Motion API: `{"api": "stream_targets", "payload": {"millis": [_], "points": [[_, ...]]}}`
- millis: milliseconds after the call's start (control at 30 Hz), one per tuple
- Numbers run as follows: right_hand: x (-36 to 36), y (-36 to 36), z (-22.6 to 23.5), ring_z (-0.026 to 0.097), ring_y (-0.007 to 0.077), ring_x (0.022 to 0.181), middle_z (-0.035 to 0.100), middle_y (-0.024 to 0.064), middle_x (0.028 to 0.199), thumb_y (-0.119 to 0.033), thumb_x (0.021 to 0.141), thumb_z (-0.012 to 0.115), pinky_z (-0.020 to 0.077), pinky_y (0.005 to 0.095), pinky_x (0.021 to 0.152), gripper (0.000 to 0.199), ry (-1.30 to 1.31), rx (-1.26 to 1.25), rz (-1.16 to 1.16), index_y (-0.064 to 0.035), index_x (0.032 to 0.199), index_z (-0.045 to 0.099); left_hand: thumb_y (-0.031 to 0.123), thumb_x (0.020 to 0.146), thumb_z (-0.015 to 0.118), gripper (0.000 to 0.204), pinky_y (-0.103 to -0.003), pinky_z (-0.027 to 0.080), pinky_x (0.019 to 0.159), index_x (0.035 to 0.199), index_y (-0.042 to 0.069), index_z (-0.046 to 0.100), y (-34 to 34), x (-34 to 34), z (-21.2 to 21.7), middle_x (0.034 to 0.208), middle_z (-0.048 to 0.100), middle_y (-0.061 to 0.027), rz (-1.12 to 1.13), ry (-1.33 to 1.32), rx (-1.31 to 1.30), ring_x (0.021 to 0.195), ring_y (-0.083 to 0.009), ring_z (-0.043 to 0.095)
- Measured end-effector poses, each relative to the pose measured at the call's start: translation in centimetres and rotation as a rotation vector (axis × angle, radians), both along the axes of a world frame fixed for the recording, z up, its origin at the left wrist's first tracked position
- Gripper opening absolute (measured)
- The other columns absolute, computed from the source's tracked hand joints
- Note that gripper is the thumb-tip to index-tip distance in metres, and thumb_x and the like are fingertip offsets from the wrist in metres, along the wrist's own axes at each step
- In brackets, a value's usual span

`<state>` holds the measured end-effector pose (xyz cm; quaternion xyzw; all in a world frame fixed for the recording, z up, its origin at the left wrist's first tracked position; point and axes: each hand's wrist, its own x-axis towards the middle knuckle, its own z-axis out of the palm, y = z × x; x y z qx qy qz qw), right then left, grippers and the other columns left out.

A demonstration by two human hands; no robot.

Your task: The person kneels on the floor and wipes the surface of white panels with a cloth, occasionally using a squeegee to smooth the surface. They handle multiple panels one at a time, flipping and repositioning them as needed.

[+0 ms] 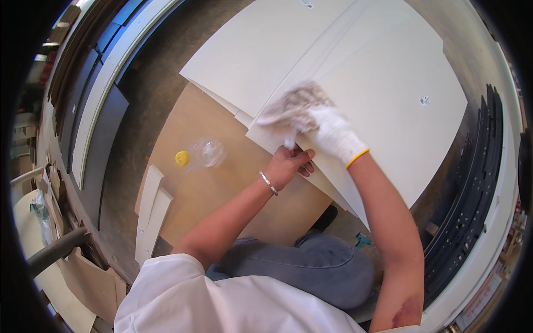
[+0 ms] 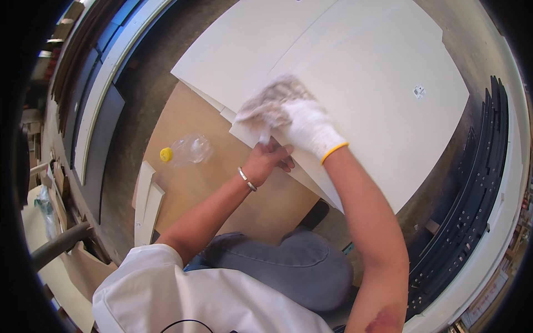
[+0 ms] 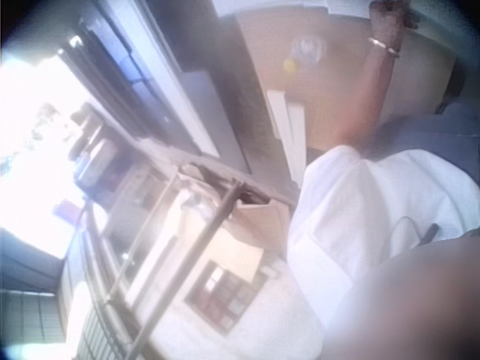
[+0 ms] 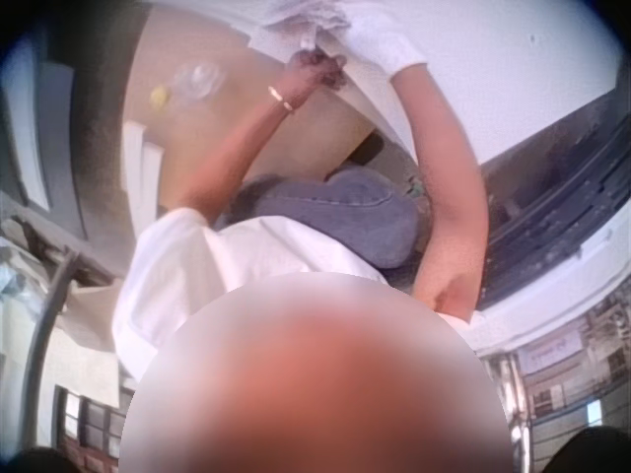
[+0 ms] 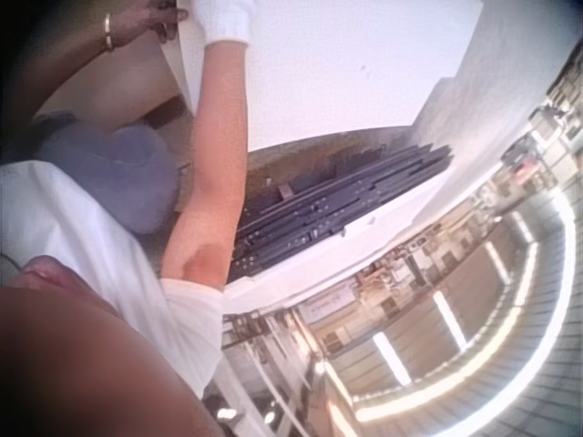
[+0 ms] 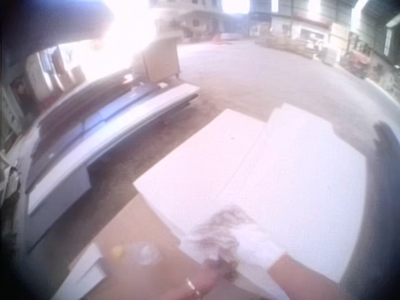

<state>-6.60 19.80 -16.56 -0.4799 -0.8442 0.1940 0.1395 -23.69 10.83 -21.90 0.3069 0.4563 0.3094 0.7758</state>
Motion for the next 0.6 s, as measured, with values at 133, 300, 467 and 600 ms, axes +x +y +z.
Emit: {"api": "stream_targets", "payload": {"millis": [133, 300, 467, 600], "points": [[3.0, 2.2, 2.2, 0.055, 0.0324, 0.139, 0.059, 0.0115, 0.151, -0.029, 0.103, 0.055, 0.042, 0.0458, 0.118, 0.039, -0.101, -0.188, -0.399, -0.0163, 0.138, 0.066, 0.022, 0.099, 0.074, 0.03, -0.033, 0.059, 0.066, 0.105, -0.005, 0.062, -0.6, -0.1, 1.0, 0.09, 0.072, -0.0114, 0.0, 0.02, -0.054, 0.068, -0.0195, 0.07], [0.0, -7.1, 1.0, 0.024, 0.0232, 0.161, 0.042, 0.0088, 0.167, -0.026, 0.1, 0.056, 0.013, 0.0391, 0.134, 0.059, -0.34, -0.162, 0.048, -0.0151, 0.158, 0.047, 0.026, 0.097, 0.076, 0.033, -0.033, 0.056, 0.068, 0.108, -0.004, 0.065, -6.6, 0.1, 1.7, 0.09, 0.073, -0.0105, -0.07, 0.001, -0.052, 0.067, -0.0174, 0.068], [6.5, -6.8, 0.6, 0.046, 0.0246, 0.148, 0.055, 0.013, 0.155, -0.021, 0.1, 0.061, 0.0329, 0.039, 0.123, 0.043, 0.174, -0.164, -0.199, -0.0132, 0.142, 0.064, 0.028, 0.095, 0.079, 0.039, -0.031, 0.056, 0.075, 0.11, -0.006, 0.067, -10.0, -0.9, 1.0, 0.075, 0.072, -0.0107, -0.162, 0.006, -0.204, 0.074, -0.0187, 0.071], [11.7, -3.7, 0.9, 0.064, 0.0281, 0.127, 0.068, 0.0172, 0.138, -0.014, 0.098, 0.065, 0.0499, 0.0365, 0.107, 0.036, 0.226, -0.279, -0.758, -0.0022, 0.132, 0.069, 0.026, 0.1, 0.072, 0.041, -0.035, 0.059, 0.08, 0.121, -0.008, 0.062, -9.1, -2.9, 1.7, 0.097, 0.074, -0.0157, -0.084, -0.098, -0.332, 0.086, -0.0191, 0.072]]}}
